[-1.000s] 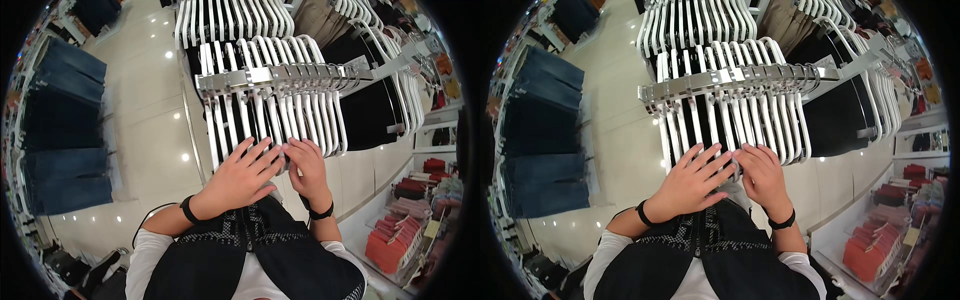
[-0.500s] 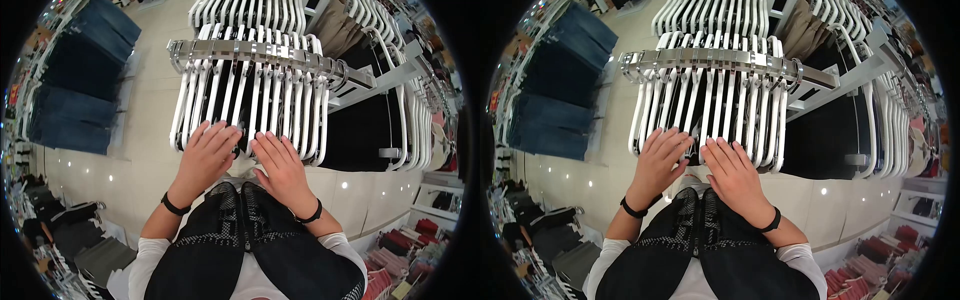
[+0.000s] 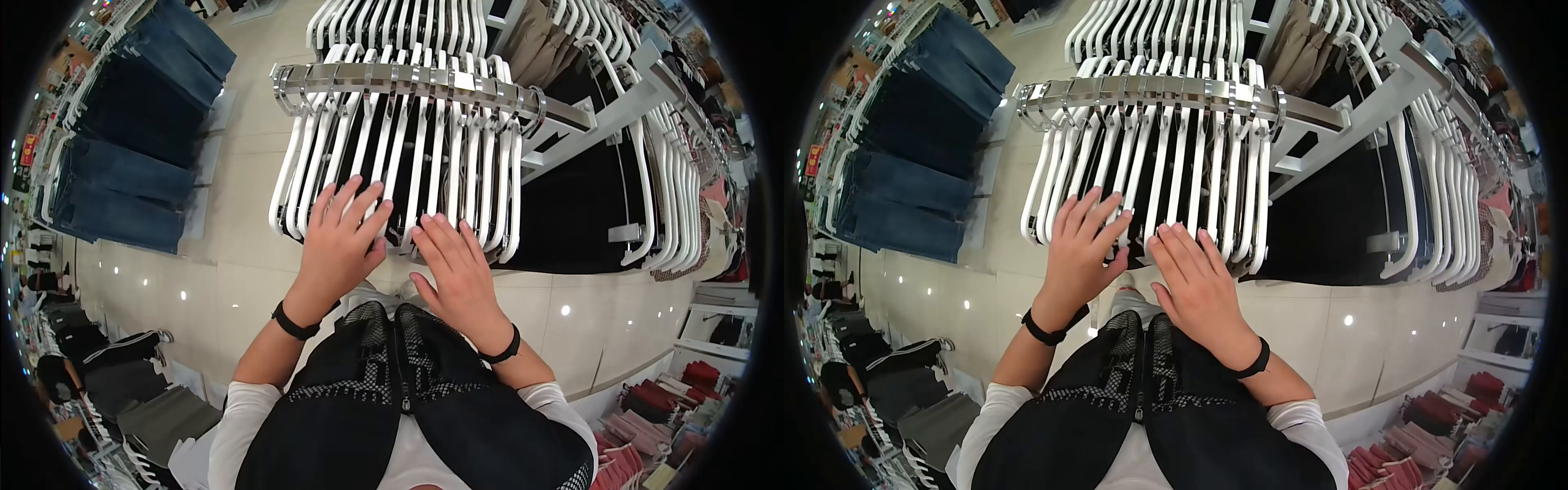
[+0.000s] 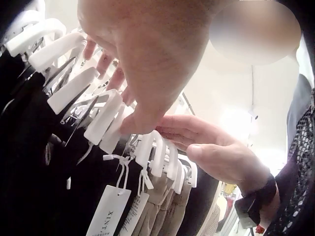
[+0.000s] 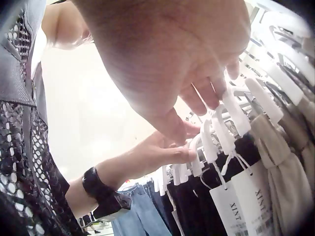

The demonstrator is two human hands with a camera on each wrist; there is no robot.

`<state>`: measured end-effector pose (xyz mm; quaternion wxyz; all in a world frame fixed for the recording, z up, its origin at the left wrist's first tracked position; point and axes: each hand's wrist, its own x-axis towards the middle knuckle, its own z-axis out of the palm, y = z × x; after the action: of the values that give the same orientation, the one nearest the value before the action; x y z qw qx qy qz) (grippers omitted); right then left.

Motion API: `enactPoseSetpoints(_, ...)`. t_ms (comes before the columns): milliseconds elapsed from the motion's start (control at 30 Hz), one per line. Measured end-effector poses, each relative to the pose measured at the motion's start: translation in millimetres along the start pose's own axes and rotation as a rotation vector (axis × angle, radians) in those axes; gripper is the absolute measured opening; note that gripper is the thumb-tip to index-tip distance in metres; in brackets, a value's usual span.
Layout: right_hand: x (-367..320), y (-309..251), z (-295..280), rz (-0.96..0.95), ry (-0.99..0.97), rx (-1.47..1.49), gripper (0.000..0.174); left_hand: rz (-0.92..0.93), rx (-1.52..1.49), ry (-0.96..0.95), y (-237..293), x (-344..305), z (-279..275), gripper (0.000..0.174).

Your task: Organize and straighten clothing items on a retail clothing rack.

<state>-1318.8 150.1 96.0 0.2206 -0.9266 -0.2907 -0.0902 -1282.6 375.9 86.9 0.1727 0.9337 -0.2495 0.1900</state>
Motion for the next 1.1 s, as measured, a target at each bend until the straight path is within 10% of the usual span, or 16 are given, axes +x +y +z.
enactPoseSetpoints(1100,10.9,-84.3,64.1,0.698,0.384,-0.258,0.077,0.466,-0.165,-0.123,-57.1,14.2,1.4,0.069)
